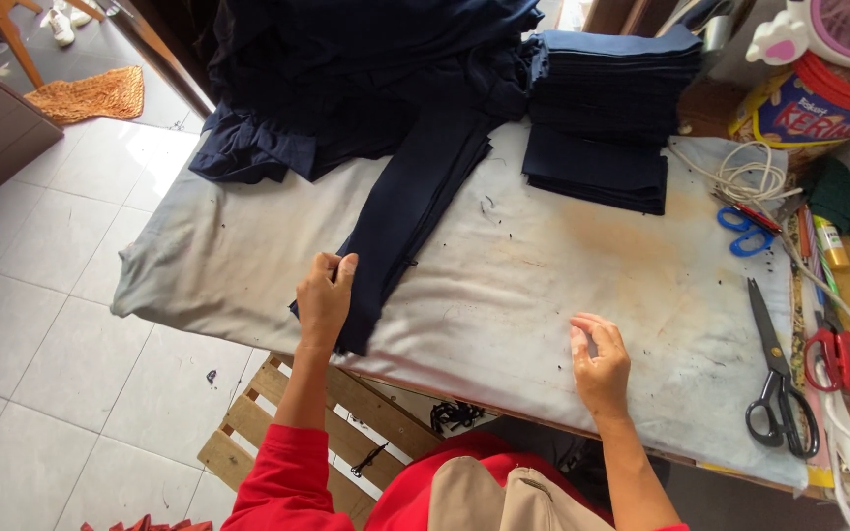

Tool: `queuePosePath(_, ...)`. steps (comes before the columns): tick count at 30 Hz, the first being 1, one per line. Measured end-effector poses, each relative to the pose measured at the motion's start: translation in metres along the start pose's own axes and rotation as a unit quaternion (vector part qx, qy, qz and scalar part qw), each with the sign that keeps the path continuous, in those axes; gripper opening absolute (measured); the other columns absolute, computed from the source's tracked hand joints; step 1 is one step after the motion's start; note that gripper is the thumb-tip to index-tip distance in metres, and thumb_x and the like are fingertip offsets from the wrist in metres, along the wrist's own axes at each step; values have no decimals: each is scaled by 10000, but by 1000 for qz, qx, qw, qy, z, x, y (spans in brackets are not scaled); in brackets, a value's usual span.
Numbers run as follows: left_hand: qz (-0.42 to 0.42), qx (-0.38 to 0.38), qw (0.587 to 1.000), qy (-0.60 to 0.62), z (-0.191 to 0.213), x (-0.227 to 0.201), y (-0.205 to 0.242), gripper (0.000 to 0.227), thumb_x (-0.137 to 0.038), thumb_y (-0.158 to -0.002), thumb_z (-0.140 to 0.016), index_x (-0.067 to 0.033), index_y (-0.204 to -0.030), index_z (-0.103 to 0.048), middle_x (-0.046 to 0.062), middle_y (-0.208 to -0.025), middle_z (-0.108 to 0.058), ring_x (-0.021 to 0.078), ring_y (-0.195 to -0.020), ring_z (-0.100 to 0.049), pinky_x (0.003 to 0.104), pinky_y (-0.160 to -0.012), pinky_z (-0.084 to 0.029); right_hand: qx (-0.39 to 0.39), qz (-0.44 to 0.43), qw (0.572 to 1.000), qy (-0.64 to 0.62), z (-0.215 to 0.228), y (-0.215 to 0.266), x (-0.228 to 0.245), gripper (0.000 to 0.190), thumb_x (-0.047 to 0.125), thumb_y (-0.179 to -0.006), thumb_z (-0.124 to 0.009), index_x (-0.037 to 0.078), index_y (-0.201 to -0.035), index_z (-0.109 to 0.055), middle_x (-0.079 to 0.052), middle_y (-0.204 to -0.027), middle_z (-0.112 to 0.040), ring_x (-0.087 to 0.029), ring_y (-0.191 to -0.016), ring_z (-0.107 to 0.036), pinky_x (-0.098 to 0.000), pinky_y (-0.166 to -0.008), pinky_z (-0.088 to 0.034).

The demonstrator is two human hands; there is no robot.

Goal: The person uses shears to cut a long strip of dark blue fabric into smaller rectangular pieces on a work table. They repeatedly fold the fabric, cut it, and then stack the cut pieces on the table.

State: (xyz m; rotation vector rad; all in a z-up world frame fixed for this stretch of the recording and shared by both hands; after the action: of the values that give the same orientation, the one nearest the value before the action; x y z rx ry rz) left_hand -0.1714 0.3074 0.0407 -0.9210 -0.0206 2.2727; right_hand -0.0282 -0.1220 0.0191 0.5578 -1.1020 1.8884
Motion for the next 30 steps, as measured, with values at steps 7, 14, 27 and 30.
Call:
queuePosePath(7,248,296,813,436,-52,-70,73,337,-356,-859,-848,-76,-916,-668,166,-690,-705,218,-593,-701,399,-459,-571,12,27,999,17,-5,2,-5,169,187,-938,-763,103,-1084,-763,-82,-1109,-732,-271,-1098,-699,-370,-1006,-514)
queuePosePath(14,175,532,547,622,-40,-226,188,125,-127,-922,-756,-49,-849,-691,130,-718,-704,180,-651,-717,315,-612,-604,89,73,993,11,-8,19,30,640,382,-932,-698,74,-1470,-535,-136,-1491,-508,-319,-1362,-469,-433,-1114,-358)
queuePosePath(27,-3,487,628,608,-162,-453,73,745,-611,-935,-475,-139,-1511,-500,88,-1614,-470,300,-1494,-454,426,-1204,-325,13,-504,768,-394,72,6,24,434,112,-931,-616,-33,-1338,-650,-176,-1253,-715,-303,-1117,-693,-405,-957,-565)
queuePosePath(30,-357,249,834,339,-311,-366,112,413,-306,-1001,-695,-17,-1295,-680,278,-1205,-685,487,-1215,-599,552,-1079,-464,-38,-493,772,-399,41,65,-73,242,98,-977,-653,-1,-1184,-579,-170,-969,-679,-353,-807,-773,-430,-586,-654)
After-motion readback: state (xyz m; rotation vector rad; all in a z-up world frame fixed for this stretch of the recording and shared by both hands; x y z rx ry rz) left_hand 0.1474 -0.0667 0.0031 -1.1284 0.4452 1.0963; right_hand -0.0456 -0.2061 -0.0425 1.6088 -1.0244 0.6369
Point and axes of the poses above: each hand's wrist, its own y-axis away from the middle knuckle, its own z-axis out of the back of the hand, x = y × z, the point moved 5 cm from there along -y, towards the middle knuckle
